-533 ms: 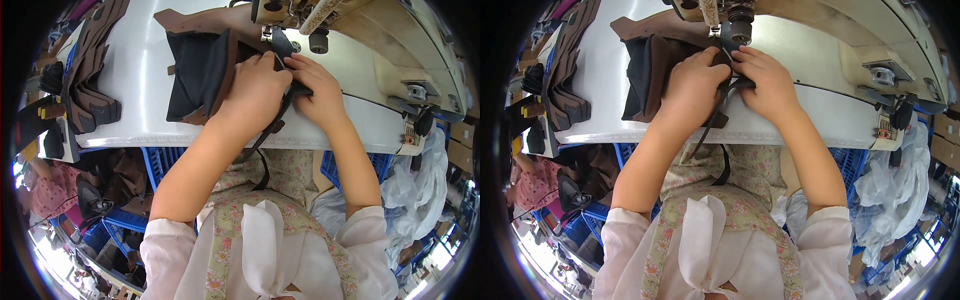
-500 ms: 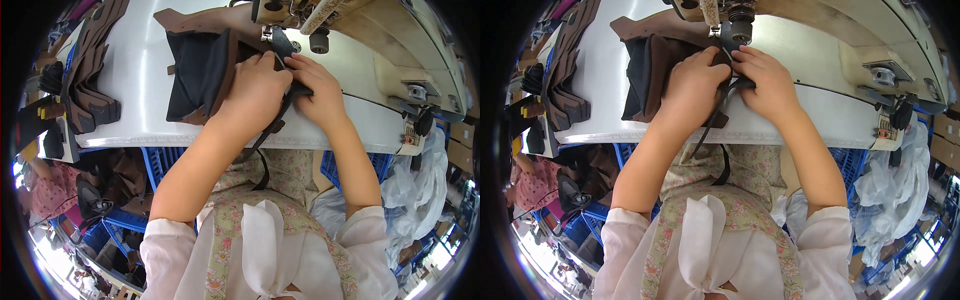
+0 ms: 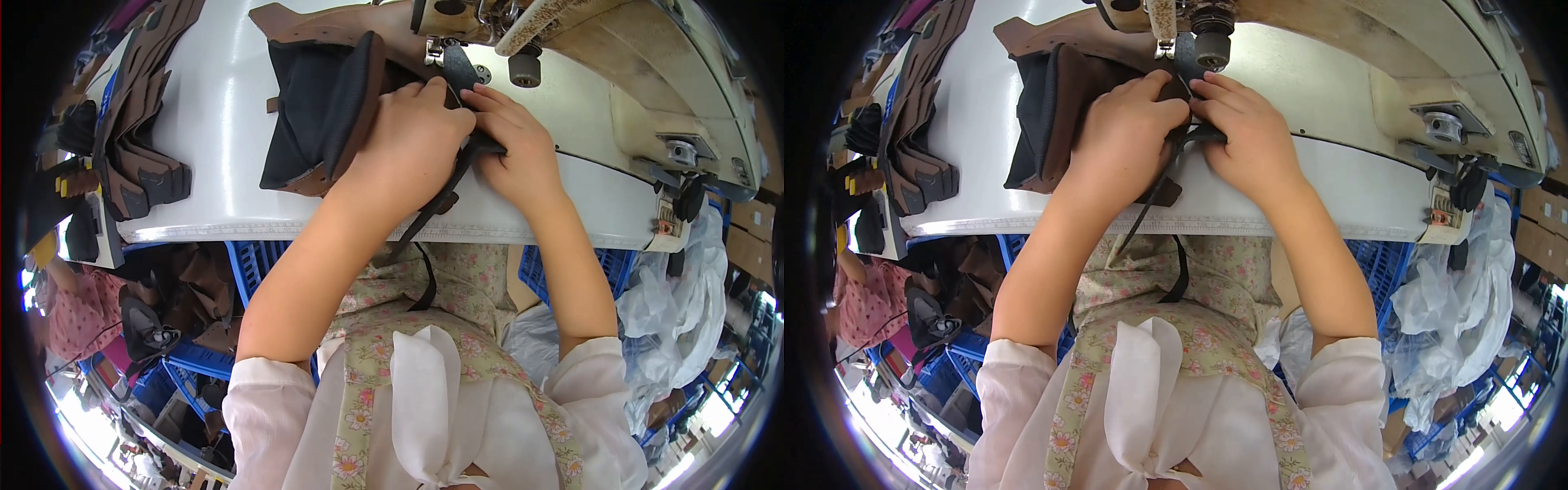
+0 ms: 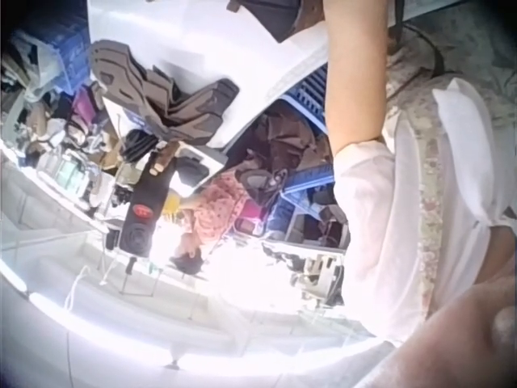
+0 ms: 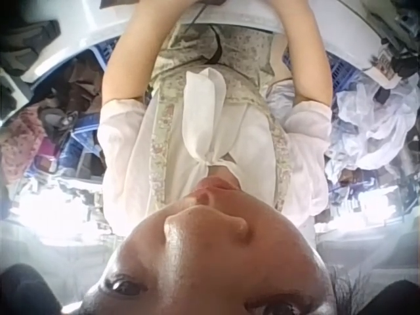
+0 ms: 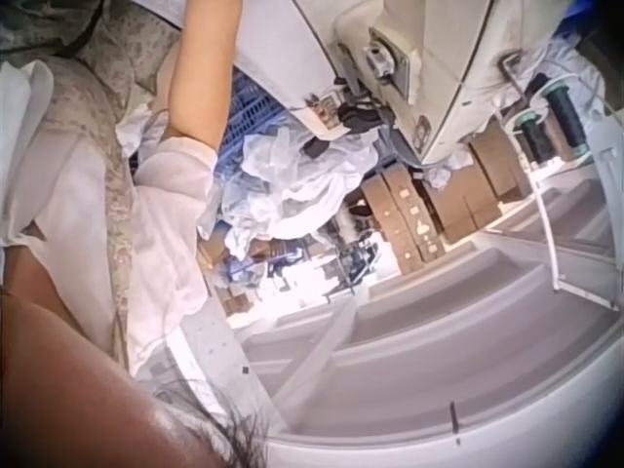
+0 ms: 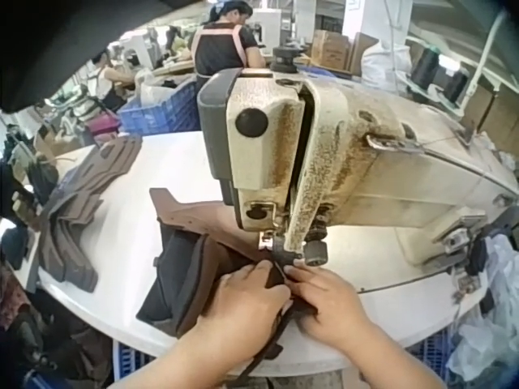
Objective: Sew the upper components of a leather boot using an industrial sewing machine.
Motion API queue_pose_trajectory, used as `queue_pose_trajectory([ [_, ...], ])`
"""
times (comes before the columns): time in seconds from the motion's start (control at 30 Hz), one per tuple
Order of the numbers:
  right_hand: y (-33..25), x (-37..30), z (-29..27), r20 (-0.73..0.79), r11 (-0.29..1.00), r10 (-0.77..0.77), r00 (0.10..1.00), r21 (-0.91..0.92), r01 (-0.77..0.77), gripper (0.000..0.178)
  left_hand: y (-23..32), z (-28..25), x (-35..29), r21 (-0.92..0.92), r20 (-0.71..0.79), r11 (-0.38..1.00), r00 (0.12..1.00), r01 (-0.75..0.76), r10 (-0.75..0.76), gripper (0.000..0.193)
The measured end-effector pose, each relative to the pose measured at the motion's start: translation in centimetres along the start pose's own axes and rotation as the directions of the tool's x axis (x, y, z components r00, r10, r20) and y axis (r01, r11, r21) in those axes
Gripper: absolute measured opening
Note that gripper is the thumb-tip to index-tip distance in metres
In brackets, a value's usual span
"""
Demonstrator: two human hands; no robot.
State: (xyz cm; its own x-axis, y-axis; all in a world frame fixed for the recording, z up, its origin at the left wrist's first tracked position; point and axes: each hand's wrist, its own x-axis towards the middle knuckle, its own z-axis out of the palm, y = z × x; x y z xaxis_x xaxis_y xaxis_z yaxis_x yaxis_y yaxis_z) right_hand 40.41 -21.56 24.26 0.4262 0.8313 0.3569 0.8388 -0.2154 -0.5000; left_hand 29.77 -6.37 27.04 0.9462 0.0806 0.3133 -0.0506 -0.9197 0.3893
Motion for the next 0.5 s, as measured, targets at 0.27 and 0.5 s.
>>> queue_pose_trajectory([
  [0.27, -0.1, 0.0, 0.0, -0.003, 1.0, 0.007, 1.0, -0.017, -0.007, 0.039, -0.4, -0.4, 0.4, -0.005, 0.014, 1.0, 0.999, -0.029, 0.029, 0.024],
  [0.5, -0.9, 0.0, 1.0, -0.018, 0.999, 0.031, 0.999, -0.034, -0.032, 0.04, -1.4, -1.1, 0.4, -0.001, 0.07, 1.0, 0.997, -0.031, 0.031, 0.028],
])
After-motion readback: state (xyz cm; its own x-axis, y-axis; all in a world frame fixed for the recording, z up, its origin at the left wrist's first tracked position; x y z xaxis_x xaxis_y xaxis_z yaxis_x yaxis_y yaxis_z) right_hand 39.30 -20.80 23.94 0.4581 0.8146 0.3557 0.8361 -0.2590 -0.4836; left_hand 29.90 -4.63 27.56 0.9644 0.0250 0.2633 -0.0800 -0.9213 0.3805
